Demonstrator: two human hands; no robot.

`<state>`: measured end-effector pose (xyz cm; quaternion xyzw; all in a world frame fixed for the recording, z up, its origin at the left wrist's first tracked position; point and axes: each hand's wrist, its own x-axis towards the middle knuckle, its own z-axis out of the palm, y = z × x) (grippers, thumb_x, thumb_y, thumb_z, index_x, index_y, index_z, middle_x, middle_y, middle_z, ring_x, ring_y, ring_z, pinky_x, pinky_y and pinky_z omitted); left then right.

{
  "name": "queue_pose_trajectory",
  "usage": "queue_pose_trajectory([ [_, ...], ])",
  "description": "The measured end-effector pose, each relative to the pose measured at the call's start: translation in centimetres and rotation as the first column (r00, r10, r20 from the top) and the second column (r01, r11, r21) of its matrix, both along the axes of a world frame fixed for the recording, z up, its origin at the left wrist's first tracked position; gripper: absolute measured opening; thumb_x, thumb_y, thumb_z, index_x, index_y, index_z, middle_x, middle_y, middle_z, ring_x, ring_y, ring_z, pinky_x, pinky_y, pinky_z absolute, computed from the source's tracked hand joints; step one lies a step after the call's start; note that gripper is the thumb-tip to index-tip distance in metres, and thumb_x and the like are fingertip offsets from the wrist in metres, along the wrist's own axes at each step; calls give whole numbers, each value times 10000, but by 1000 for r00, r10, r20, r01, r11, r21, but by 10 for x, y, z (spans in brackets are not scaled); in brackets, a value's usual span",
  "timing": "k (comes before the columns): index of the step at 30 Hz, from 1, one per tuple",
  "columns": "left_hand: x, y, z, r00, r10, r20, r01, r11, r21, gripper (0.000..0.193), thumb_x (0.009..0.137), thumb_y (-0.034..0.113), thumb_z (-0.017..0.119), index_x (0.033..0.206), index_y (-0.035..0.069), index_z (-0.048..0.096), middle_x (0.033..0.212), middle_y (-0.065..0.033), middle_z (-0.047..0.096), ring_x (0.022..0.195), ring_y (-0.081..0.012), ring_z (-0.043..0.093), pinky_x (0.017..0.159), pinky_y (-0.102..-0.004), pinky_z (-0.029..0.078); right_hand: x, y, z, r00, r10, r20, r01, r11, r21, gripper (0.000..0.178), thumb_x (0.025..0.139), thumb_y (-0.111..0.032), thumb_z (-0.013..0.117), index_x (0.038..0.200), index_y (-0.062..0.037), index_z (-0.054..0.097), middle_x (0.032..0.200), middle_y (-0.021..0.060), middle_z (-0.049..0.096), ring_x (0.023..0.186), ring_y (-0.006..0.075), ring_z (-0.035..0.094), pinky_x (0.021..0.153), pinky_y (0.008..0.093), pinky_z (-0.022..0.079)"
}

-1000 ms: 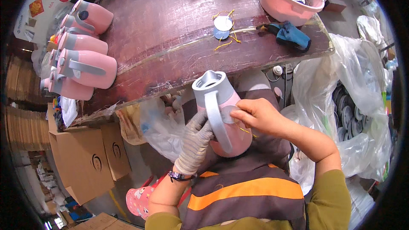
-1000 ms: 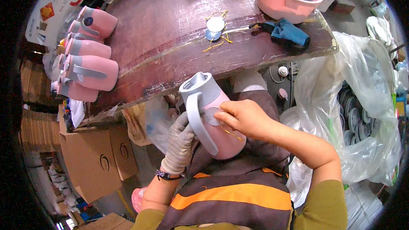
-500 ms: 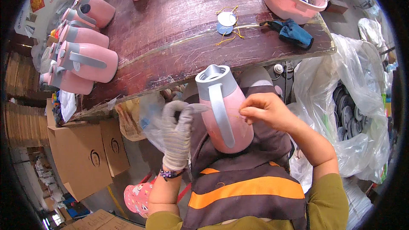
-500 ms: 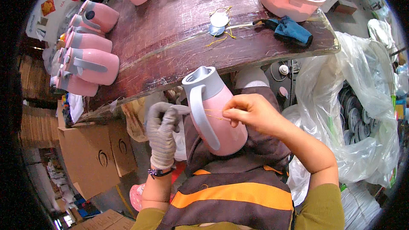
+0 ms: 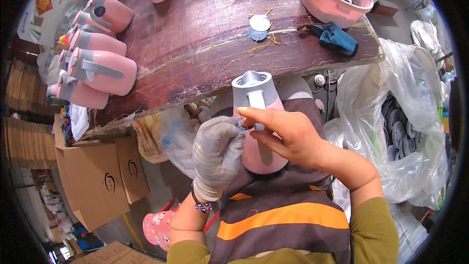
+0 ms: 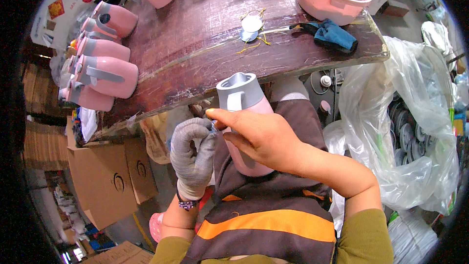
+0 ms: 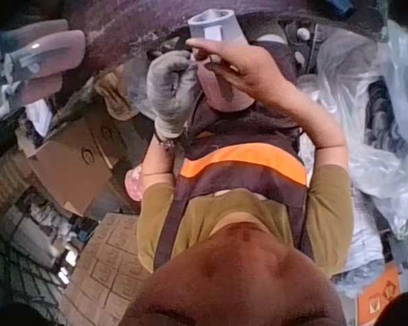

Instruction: The person assembles pink plastic pitchers by attaching grey lids and handles. They wipe the pitchers with a cloth and attach circular tags to the handles before placing them on the table.

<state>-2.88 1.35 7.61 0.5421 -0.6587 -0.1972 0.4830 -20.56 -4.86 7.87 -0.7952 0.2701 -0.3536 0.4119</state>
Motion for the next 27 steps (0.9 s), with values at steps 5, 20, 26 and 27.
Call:
queue_pose_trajectory([
  [5, -13, 1, 15, 995, 101, -8, -98, 981, 168, 195, 763, 18, 719, 932, 2, 624, 1015, -133, 607, 948, -272, 589, 797, -332, 481, 6, 9, -9, 987, -158, -37, 136, 929, -343, 437, 752, -48, 670, 1181, -58, 590, 934, 81, 662, 797, 281, 645, 695, 333, 513],
  [20, -18, 6, -9, 747, 165, -644, 412, 645, 643, 207, 905, 232, 617, 964, 36, 652, 874, -11, 649, 726, -65, 585, 609, -202, 426, 3, 6, -41, 769, -500, 399, -151, 464, 873, 237, 917, -130, 597, 1129, -29, 567, 935, 21, 626, 794, 84, 600, 662, 223, 493],
  [26, -9, 15, -6, 909, -227, -350, 417, 533, 737, 216, 799, 194, 698, 929, 36, 631, 801, -9, 634, 726, -100, 580, 647, -243, 455, -62, -58, -73, 636, -730, 250, 437, 607, 663, 240, 880, -116, 573, 1084, 2, 615, 917, 23, 636, 802, 82, 560, 692, 227, 433],
  [27, -8, 14, -12, 921, -247, -302, 390, 582, 714, 253, 772, 250, 739, 865, 39, 636, 697, -13, 529, 635, -126, 464, 594, -298, 404, -73, -52, -83, 664, -708, 240, 444, 631, 636, 249, 880, -124, 578, 1093, 0, 613, 925, 22, 638, 811, 85, 565, 696, 223, 431],
])
